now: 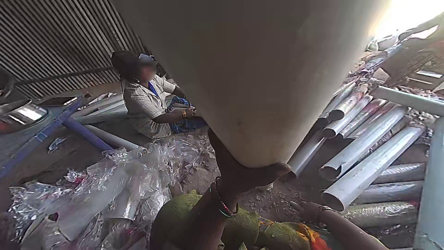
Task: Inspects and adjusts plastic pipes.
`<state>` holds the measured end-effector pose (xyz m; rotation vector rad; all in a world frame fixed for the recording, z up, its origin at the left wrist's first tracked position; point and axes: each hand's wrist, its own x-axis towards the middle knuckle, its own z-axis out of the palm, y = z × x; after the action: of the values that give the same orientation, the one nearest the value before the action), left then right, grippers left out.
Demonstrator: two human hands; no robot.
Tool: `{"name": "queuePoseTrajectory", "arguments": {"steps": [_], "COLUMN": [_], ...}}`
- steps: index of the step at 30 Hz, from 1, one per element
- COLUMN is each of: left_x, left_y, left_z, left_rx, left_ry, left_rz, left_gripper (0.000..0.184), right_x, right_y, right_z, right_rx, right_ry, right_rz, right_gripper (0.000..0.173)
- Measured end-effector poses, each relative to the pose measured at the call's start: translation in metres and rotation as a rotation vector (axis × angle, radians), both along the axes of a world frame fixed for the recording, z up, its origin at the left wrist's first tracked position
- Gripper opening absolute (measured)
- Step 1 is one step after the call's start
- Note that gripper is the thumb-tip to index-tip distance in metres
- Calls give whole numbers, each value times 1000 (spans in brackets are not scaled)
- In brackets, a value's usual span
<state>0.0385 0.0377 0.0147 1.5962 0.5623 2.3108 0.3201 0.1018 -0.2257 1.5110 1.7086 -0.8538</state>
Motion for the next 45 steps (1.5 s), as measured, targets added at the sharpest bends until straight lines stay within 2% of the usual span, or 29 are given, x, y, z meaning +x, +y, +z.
{"name": "queuePoseTrajectory", "arguments": {"steps": [7, 12, 15, 17, 22, 25, 31, 37, 41, 43, 45], "left_x": [-1, -1, 0, 0, 2, 2, 2, 3, 3, 2, 2], "left_y": [1, 4, 4, 3, 0, 0, 0, 1, 1, 1, 1], "left_z": [0, 2, 3, 3, 3, 4, 5, 6, 6, 6, 6], "left_rx": [19, 47, 66, 66, 58, 59, 99, 108, 93, 89, 87], "left_ry": [14, 17, 22, 28, 44, 48, 82, 72, 68, 64, 58], "left_rz": [10, 8, 0, -1, -13, -15, 0, 6, 14, 6, -4], "left_gripper": [87, 86, 88, 87, 84, 82, 83, 86, 90, 88, 88], "right_x": [-2, -23, -21, -15, -17, -18, -6, -11, -22, -9, 20], "right_y": [-1, -26, -14, -12, -15, -14, -7, -8, -18, -6, 12], "right_z": [5, 71, 57, 39, 42, 52, 19, 32, 54, 28, -23], "right_rx": [0, -8, -68, -40, -23, -41, -8, -37, -24, -20, 52], "right_ry": [-14, 15, -50, -25, -13, -31, -8, -20, -44, 1, 157], "right_rz": [-42, 17, 105, 74, -2, 53, 44, 84, -2, 78, 228], "right_gripper": [60, 55, 52, 53, 56, 60, 61, 61, 57, 65, 73]}}
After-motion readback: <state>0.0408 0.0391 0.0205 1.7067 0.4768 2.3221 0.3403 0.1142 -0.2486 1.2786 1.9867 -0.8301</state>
